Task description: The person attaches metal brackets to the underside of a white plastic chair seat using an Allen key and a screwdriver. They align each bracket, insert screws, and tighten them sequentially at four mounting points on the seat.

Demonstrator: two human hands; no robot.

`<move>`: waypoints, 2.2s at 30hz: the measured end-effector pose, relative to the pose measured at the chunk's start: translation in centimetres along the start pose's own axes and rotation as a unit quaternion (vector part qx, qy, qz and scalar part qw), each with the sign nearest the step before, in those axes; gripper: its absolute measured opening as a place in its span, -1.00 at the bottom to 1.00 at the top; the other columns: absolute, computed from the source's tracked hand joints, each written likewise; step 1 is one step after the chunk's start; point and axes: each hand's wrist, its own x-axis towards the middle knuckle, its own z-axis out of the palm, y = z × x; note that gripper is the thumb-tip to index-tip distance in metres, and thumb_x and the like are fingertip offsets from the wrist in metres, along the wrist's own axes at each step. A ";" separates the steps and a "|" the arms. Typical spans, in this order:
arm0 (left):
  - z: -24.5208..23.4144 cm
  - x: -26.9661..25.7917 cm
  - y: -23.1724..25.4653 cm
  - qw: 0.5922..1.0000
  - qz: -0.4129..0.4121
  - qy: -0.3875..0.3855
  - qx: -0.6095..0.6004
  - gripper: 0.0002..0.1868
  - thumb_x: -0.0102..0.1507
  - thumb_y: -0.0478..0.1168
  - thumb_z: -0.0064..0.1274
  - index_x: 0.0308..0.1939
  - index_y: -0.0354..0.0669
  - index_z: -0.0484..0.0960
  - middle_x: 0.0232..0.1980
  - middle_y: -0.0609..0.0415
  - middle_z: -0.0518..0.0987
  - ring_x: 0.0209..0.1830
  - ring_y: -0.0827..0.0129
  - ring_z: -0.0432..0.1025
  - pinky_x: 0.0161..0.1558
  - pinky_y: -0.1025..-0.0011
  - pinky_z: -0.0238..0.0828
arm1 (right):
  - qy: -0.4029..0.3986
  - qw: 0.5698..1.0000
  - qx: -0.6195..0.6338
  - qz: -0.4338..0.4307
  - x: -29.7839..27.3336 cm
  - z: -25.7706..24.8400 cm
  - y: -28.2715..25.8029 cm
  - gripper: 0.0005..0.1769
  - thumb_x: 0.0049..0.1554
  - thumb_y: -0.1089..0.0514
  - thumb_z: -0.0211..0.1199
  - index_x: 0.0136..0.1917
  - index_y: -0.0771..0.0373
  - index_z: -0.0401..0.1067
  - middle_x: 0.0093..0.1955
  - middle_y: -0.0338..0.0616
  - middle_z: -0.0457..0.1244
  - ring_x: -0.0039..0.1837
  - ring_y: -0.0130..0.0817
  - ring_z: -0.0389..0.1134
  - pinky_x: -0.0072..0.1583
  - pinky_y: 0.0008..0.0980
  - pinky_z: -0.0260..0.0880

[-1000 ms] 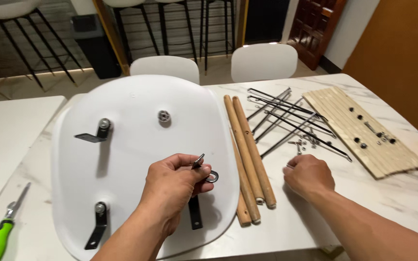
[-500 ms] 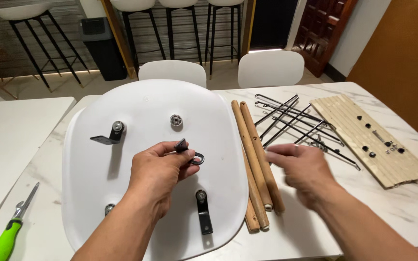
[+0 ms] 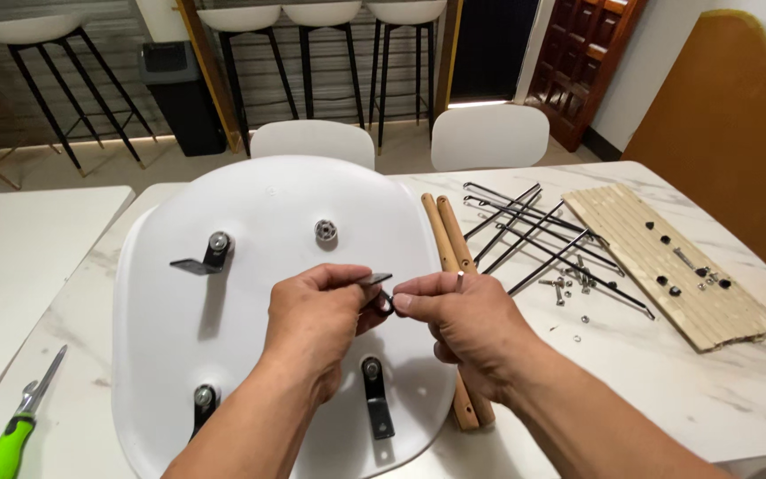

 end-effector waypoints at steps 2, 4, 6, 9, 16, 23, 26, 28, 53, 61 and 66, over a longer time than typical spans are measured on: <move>0.1 -0.1 -0.1 1.000 0.000 0.006 -0.002 -0.86 0.26 -0.40 0.08 -0.14 -0.44 0.64 -0.21 -0.13 0.65 -0.28 0.23 0.59 -0.16 0.37 0.68 | -0.001 1.000 -0.020 0.008 0.1 0.0 0.2 -0.81 0.04 0.19 0.41 -0.05 0.26 0.60 -0.35 -0.31 0.27 -0.41 -0.53 0.02 -0.35 -0.50 0.05; 0.3 0.0 0.1 1.000 0.005 0.009 -0.012 -0.86 0.26 -0.39 0.08 -0.15 -0.43 0.64 -0.20 -0.12 0.66 -0.27 0.23 0.60 -0.16 0.36 0.68 | 0.008 0.999 -0.046 0.009 0.3 0.1 0.1 -0.82 0.04 0.18 0.41 -0.05 0.24 0.60 -0.37 -0.32 0.24 -0.40 -0.54 0.02 -0.34 -0.51 0.06; 0.4 0.1 0.1 1.000 0.010 0.009 -0.025 -0.87 0.26 -0.40 0.08 -0.15 -0.43 0.63 -0.19 -0.12 0.66 -0.27 0.23 0.59 -0.16 0.34 0.69 | 0.026 0.997 -0.075 0.009 0.3 0.3 0.1 -0.84 0.06 0.18 0.40 -0.06 0.23 0.61 -0.38 -0.34 0.21 -0.39 -0.56 0.03 -0.34 -0.51 0.05; 0.3 0.2 0.3 0.999 0.004 -0.011 -0.034 -0.86 0.26 -0.41 0.07 -0.12 -0.42 0.61 -0.18 -0.12 0.66 -0.27 0.24 0.60 -0.14 0.37 0.68 | 0.036 0.997 -0.068 -0.008 0.3 0.7 -0.1 -0.86 0.07 0.19 0.37 -0.08 0.24 0.59 -0.40 -0.32 0.19 -0.41 -0.54 0.01 -0.36 -0.50 0.01; 0.2 0.6 0.7 0.999 -0.001 -0.028 -0.029 -0.86 0.25 -0.41 0.07 -0.13 -0.39 0.62 -0.22 -0.10 0.65 -0.31 0.28 0.60 -0.16 0.42 0.65 | 0.041 0.999 -0.006 -0.007 0.2 1.0 -0.8 -0.80 0.06 0.24 0.38 -0.02 0.26 0.55 -0.40 -0.29 0.16 -0.42 -0.52 -0.01 -0.39 -0.48 -0.06; -0.3 1.1 1.4 0.999 -0.013 -0.030 -0.001 -0.90 0.25 -0.36 0.11 -0.20 -0.36 0.61 -0.27 -0.08 0.64 -0.37 0.30 0.54 -0.26 0.43 0.58 | 0.025 0.999 -0.016 0.014 0.8 1.4 -1.6 -0.75 0.09 0.24 0.35 0.07 0.27 0.58 -0.36 -0.30 0.18 -0.37 -0.53 0.01 -0.33 -0.48 0.03; -0.7 1.9 2.1 0.999 0.016 -0.028 0.014 -0.90 0.25 -0.38 0.09 -0.19 -0.37 0.62 -0.28 -0.05 0.65 -0.39 0.33 0.56 -0.27 0.48 0.60 | 0.022 0.999 0.019 0.018 1.9 2.0 -2.0 -0.77 0.11 0.25 0.32 0.07 0.28 0.58 -0.36 -0.31 0.16 -0.38 -0.52 -0.03 -0.34 -0.47 -0.01; -1.0 2.5 2.5 0.999 0.038 -0.021 0.019 -0.88 0.23 -0.39 0.10 -0.17 -0.36 0.64 -0.29 -0.03 0.66 -0.40 0.36 0.56 -0.29 0.51 0.59 | 0.012 0.998 0.050 0.022 2.9 2.4 -2.1 -0.77 0.13 0.26 0.29 0.07 0.27 0.58 -0.35 -0.33 0.15 -0.38 -0.55 -0.04 -0.35 -0.51 -0.01; -5.7 5.9 5.2 0.997 0.045 -0.065 0.005 -0.70 0.18 -0.49 0.05 -0.01 -0.29 0.62 -0.30 -0.11 0.67 -0.47 0.36 0.55 -0.42 0.50 0.55 | 0.091 0.992 -0.055 -0.073 3.1 8.8 -3.8 -0.77 0.10 0.22 0.34 0.04 0.24 0.62 -0.27 -0.24 0.34 -0.39 -0.55 0.03 -0.34 -0.48 0.02; -6.9 6.2 3.2 0.986 -0.009 -0.165 -0.022 -0.59 0.13 -0.56 -0.11 0.00 -0.34 0.69 -0.26 -0.14 0.67 -0.42 0.30 0.58 -0.35 0.51 0.52 | 0.152 0.908 -0.354 -0.167 1.1 8.2 -3.0 -0.79 0.12 0.08 0.33 -0.01 0.12 0.68 -0.32 -0.21 0.45 -0.33 -0.47 0.30 -0.23 -0.40 0.32; -7.2 6.2 1.9 0.973 -0.075 -0.166 -0.145 -0.72 0.24 -0.39 0.03 -0.04 -0.59 0.60 -0.20 -0.18 0.62 -0.30 0.22 0.55 -0.17 0.44 0.65 | 0.153 0.899 -0.354 -0.207 0.8 7.8 -2.5 -0.76 0.11 0.10 0.29 0.03 0.09 0.67 -0.26 -0.23 0.49 -0.27 -0.52 0.43 -0.16 -0.46 0.45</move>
